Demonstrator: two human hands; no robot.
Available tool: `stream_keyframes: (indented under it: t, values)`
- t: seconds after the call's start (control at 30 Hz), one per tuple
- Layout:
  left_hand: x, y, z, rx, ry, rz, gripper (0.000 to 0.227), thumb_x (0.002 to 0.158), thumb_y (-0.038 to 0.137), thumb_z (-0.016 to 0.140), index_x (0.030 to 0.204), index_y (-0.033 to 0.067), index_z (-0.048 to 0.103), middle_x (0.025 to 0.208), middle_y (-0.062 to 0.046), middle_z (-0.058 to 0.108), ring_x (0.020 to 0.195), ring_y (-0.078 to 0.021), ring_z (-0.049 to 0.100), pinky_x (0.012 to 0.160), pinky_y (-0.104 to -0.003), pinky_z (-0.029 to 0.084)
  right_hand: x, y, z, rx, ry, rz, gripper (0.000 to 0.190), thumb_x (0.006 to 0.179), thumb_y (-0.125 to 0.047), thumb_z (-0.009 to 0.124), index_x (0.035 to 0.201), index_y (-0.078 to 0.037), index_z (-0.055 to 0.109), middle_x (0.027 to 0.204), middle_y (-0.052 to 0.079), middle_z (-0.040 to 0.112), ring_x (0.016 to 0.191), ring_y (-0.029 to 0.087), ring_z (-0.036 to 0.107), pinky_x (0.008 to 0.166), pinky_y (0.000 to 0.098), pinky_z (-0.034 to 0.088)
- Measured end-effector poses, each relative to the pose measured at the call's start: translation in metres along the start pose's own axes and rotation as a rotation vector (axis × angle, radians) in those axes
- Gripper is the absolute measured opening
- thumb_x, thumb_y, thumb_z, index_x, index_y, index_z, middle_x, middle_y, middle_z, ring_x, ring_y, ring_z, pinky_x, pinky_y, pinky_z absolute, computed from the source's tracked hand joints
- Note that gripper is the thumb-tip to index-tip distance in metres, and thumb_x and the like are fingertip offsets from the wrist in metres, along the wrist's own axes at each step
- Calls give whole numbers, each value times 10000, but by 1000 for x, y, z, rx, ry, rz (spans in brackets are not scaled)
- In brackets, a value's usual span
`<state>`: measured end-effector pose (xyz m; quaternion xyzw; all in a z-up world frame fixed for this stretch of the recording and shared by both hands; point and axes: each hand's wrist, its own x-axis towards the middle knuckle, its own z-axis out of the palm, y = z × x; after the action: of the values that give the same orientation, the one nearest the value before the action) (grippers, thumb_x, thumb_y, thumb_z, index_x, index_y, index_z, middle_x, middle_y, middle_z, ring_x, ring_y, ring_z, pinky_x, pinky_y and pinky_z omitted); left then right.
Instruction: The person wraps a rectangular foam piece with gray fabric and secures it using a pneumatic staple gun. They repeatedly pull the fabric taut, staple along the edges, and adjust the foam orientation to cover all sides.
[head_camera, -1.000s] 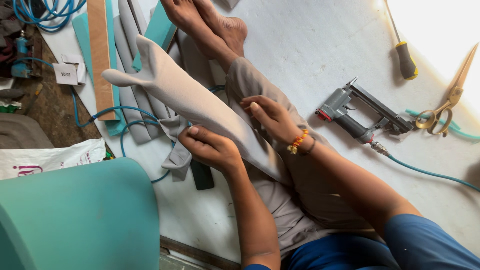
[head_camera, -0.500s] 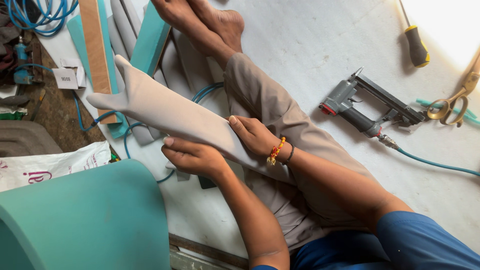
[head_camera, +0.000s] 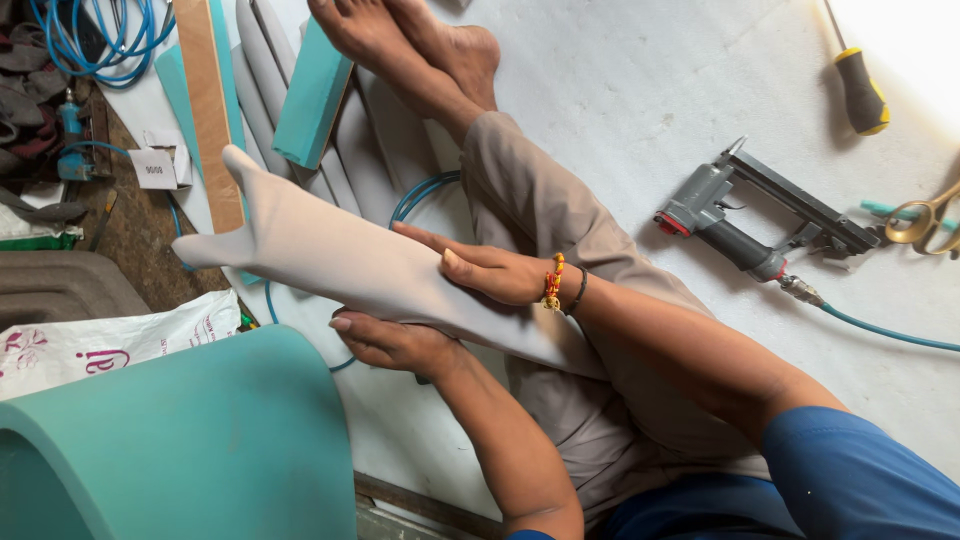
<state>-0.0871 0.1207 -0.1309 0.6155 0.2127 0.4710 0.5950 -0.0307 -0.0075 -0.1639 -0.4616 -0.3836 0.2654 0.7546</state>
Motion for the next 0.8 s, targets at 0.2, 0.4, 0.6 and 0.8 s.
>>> stream_keyframes:
  t: [0.2, 0.4, 0.6, 0.8]
  values:
    - [-7, 31, 22, -72, -62, -78, 628, 1102, 484, 311, 1134, -83, 581, 1167, -251, 658, 1050, -328, 701, 934, -465, 612, 20, -44, 9, -457, 85, -230, 869, 1143, -630, 242, 1678, 23, 35, 1772, 279, 112, 1664, 390, 248, 1362, 424, 251]
    - [-17, 44, 20, -155, -119, -304, 723, 1071, 523, 242, 1223, -98, 580, 1243, -298, 665, 1111, -395, 705, 971, -519, 591, 13, -58, 23, -805, 167, -295, 921, 1109, -621, 370, 1676, 41, 74, 1699, 326, 85, 1564, 439, 352, 1287, 447, 316]
    - [-13, 24, 10, -589, -139, -631, 656, 1062, 489, 291, 1336, -48, 551, 1353, -217, 636, 1212, -344, 654, 1031, -448, 537, 13, -73, 39, -1028, 245, -294, 893, 1051, -638, 530, 1644, -46, 220, 1664, 384, 124, 1322, 498, 549, 1098, 491, 510]
    - [5, 1, 0, -563, -447, -657, 532, 1089, 380, 396, 1368, -54, 525, 1347, -179, 615, 1213, -284, 627, 1037, -406, 525, 18, -80, 48, -1196, 261, -134, 681, 998, -506, 663, 1580, -250, 419, 1640, 371, 154, 1244, 510, 563, 1022, 481, 543]
